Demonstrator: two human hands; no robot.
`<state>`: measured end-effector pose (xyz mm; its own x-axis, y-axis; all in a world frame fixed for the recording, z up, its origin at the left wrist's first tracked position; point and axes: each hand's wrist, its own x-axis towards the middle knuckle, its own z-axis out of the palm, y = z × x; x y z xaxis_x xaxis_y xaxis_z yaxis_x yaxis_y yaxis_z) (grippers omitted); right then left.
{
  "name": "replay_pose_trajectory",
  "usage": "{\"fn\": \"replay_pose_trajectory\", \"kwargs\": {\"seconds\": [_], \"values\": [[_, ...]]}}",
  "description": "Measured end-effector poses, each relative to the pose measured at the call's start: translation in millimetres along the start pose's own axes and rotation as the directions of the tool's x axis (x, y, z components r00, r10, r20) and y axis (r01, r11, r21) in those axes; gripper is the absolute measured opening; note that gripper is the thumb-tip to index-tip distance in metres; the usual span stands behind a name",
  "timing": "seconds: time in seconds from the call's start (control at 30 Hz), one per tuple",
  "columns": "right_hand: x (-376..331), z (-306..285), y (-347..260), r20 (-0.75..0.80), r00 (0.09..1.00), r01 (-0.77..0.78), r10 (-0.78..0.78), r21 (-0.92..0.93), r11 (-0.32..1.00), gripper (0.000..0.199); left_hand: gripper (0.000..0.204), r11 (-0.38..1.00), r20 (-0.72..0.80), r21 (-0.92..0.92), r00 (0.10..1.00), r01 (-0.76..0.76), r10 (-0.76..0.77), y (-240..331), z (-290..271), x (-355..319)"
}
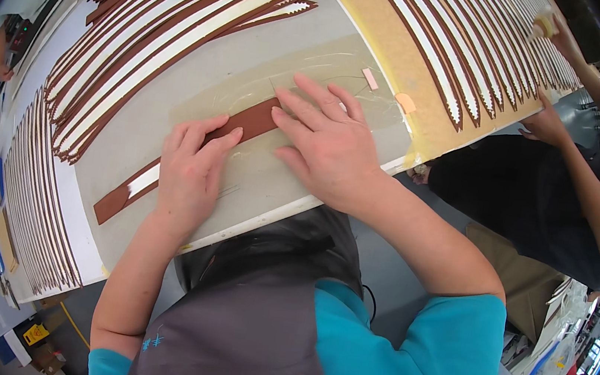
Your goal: The person aligns a brown leather strip onto a white serrated strip on a workbench. They press the two pieces together and use a small orange tool to smooth the seam. The person repeats this process for multiple strips, stacking the finished items on the left side of the table.
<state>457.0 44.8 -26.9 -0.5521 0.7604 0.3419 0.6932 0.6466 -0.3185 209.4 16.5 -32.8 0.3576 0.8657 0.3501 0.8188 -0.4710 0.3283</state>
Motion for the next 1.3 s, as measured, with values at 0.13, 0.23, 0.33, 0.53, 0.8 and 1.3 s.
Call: {"fn": "replay_pose_trajectory", "kwargs": {"seconds": [0.13,0.23,0.33,0.53,0.8,1.3], "values": [[8.0,-7.4,2.2,0.091,0.995,0.053,-0.05,-0.027,0.998,0.05,0.032,0.999,-0.019,0.029,1.0,-0.015,0.015,3.4,1.3,0.6],[11.6,-9.4,7.1,0.136,0.987,0.089,-0.085,-0.025,0.996,0.047,0.031,1.0,-0.007,-0.019,1.0,-0.02,0.02,1.7,5.3,-0.4],[9.8,-5.8,8.2,0.157,0.985,0.074,-0.075,0.011,0.997,0.046,0.033,1.0,0.015,-0.017,1.0,-0.02,0.02,0.2,3.5,-3.5],[6.1,-6.9,8.2,0.176,0.982,0.062,-0.064,0.02,0.998,0.045,0.048,0.998,0.091,0.047,0.995,0.033,-0.037,15.7,-5.5,-12.5],[8.0,-7.7,10.1,0.182,0.979,0.108,-0.098,-0.047,0.993,0.046,0.05,0.992,0.03,0.083,0.995,0.096,-0.099,24.1,-1.6,-23.3],[3.3,-11.4,4.3,0.083,0.995,0.074,-0.06,-0.179,0.981,0.041,0.044,0.995,-0.016,0.038,0.996,0.087,-0.086,20.6,6.4,-27.0]]}}
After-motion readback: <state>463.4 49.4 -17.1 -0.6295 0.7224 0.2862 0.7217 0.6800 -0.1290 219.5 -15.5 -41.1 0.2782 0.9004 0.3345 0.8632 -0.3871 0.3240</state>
